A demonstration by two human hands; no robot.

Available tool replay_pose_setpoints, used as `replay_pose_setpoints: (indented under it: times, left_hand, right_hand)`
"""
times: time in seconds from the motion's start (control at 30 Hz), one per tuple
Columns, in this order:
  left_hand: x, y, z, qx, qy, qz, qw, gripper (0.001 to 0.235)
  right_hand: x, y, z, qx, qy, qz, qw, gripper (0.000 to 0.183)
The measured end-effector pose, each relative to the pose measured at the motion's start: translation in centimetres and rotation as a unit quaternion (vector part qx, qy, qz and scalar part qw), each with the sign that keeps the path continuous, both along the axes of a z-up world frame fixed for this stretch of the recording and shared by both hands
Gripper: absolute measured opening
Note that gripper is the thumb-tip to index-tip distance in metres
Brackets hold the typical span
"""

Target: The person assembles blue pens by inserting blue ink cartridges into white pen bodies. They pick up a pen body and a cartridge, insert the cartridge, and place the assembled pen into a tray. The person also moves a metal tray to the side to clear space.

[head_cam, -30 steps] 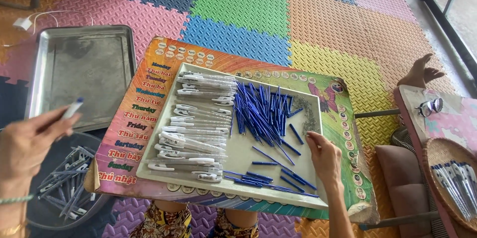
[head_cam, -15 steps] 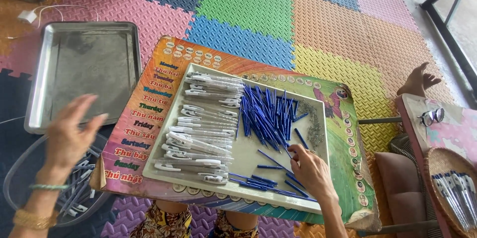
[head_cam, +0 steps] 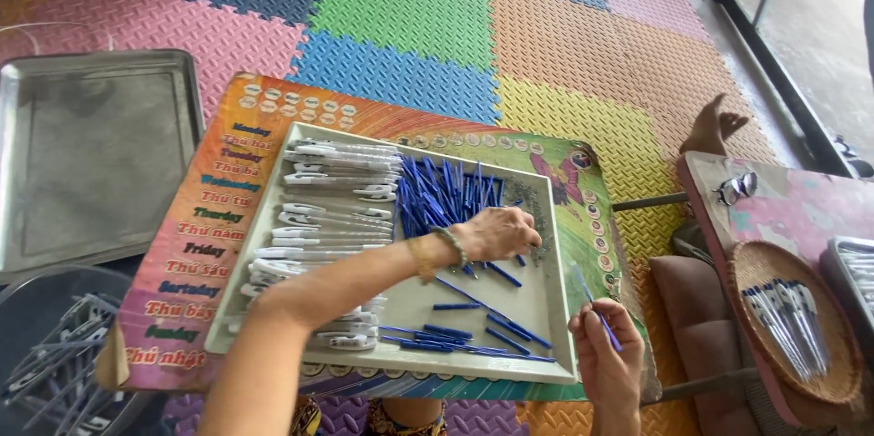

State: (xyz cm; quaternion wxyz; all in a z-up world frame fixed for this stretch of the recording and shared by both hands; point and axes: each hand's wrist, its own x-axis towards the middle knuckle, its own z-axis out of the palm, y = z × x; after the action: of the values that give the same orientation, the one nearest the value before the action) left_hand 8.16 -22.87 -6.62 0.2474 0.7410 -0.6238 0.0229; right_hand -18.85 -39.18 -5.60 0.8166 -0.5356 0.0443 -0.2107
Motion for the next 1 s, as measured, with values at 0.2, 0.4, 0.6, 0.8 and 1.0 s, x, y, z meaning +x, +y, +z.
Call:
replay_pose_setpoints:
  times: [0.2, 0.4, 0.6, 0.8, 1.0]
  left_hand:
    - [0.0, -6.7, -4.3, 0.13, 0.0, 0.026, 0.991, 0.012]
    - [-0.6, -5.9, -3.7, 0.171, -0.04, 0.01, 0.984, 0.017]
    - [-1.5, -4.3, -3.1, 0.161, -0.058, 0.023, 0.985, 0.044]
    - [-2.6, -4.0, -3.1, 0.188, 0.034, 0.022, 0.981, 0.021]
    - [-2.7, -2.0, -2.5, 0.102, 0.039, 0.008, 0.994, 0.022]
  right_hand:
    - [-1.4, -0.2, -0.7, -0.03, -0.015, -0.066, 0.997, 0.018]
    - [-0.9, 0.1, -1.5, -0.006, 0.01, -0.147, 0.989, 0.023]
    - [-0.9, 0.4, -1.9, -0.015, 0.006, -0.156, 0.988, 0.024]
    - [-1.2, 1.0, -1.3, -0.053, 0.026, -0.196, 0.979, 0.023]
    - [-1.2, 0.8, -2.2, -0.094, 0.027, -0.212, 0.972, 0.021]
